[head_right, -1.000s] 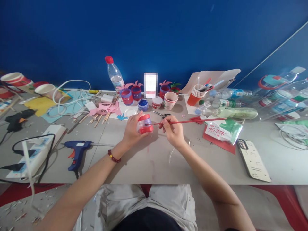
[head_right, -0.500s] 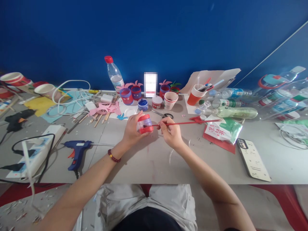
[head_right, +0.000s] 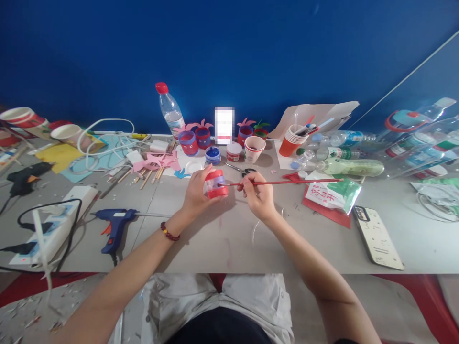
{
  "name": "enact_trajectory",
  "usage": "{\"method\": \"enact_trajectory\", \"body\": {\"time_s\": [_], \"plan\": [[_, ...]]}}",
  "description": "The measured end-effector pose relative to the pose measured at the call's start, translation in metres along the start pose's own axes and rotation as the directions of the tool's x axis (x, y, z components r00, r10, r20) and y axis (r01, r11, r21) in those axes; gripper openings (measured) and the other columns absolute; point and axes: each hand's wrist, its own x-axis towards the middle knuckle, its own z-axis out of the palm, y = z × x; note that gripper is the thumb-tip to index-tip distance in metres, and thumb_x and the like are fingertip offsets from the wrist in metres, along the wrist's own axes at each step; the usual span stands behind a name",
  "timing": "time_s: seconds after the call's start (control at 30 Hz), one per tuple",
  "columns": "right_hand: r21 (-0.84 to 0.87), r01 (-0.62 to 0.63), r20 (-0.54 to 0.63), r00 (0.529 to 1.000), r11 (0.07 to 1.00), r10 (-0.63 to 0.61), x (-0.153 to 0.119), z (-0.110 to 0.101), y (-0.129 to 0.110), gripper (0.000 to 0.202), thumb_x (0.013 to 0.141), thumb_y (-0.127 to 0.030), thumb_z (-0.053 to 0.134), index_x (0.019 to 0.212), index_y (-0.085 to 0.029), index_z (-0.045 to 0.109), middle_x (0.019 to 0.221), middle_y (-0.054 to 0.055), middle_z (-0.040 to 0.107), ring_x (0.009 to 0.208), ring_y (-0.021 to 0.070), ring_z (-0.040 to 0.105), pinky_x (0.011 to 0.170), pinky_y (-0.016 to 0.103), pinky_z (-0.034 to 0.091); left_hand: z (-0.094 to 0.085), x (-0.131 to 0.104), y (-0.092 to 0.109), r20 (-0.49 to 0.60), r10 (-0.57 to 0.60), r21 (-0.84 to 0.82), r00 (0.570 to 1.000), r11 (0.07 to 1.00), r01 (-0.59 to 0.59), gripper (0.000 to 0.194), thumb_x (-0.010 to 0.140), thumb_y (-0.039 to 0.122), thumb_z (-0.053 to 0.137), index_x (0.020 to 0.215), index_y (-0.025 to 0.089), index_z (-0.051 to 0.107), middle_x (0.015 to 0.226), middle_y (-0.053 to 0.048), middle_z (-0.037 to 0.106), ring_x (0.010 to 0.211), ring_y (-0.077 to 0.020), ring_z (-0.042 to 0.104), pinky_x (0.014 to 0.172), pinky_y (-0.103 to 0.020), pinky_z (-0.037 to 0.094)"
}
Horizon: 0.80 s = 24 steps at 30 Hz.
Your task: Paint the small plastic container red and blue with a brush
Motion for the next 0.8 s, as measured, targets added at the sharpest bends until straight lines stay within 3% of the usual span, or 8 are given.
{"method": "enact_trajectory", "body": {"time_s": [0.13,0.27,0.57,0.8], "plan": [[-0.012,-0.012,0.096,0.995,1.000,0.013,-0.003,0.006,-0.003,0.024,0.098,-0.042,0.051,0.087,-0.021,0.056,0.077,0.002,0.067,0.055,0.0110,0.056,0.055,0.027,0.047,0.001,0.000,0.000,0.006,0.021,0.009,1.000,1.000,-0.021,0.088,0.081,0.067,0.064,0.148,0.019,0.033,0.122,-0.014,0.065,0.109,-0.0292,0.061,0.093,-0.045,0.051],[-0.069,0.001,0.118,0.993,0.998,0.007,-0.002,0.007,-0.005,0.028,0.097,-0.045,0.050,0.085,-0.021,0.056,0.076,0.002,0.067,0.053,0.0108,0.054,0.054,0.026,0.046,0.002,0.000,0.000,-0.002,0.028,0.011,1.000,1.000,-0.028,0.089,0.081,0.068,0.063,0.149,0.018,0.032,0.121,-0.014,0.066,0.108,-0.0289,0.061,0.093,-0.046,0.051],[-0.140,0.022,0.046,0.999,0.990,-0.016,0.005,0.000,-0.008,0.030,0.097,-0.047,0.050,0.082,-0.022,0.057,0.074,0.002,0.067,0.053,0.0113,0.054,0.053,0.026,0.044,0.002,-0.002,-0.001,0.007,0.009,0.023,1.000,1.000,-0.009,0.093,0.079,0.073,0.062,0.148,0.019,0.033,0.127,-0.016,0.064,0.113,-0.0304,0.061,0.096,-0.047,0.050],[-0.145,0.021,-0.078,0.996,0.989,-0.033,0.008,-0.007,0.003,0.030,0.096,-0.049,0.051,0.084,-0.022,0.059,0.071,0.002,0.066,0.059,0.0139,0.059,0.055,0.027,0.047,-0.001,0.000,0.000,0.015,-0.019,0.014,1.000,1.000,0.019,0.093,0.078,0.072,0.063,0.149,0.021,0.032,0.127,-0.015,0.064,0.114,-0.0310,0.060,0.098,-0.048,0.049]]}}
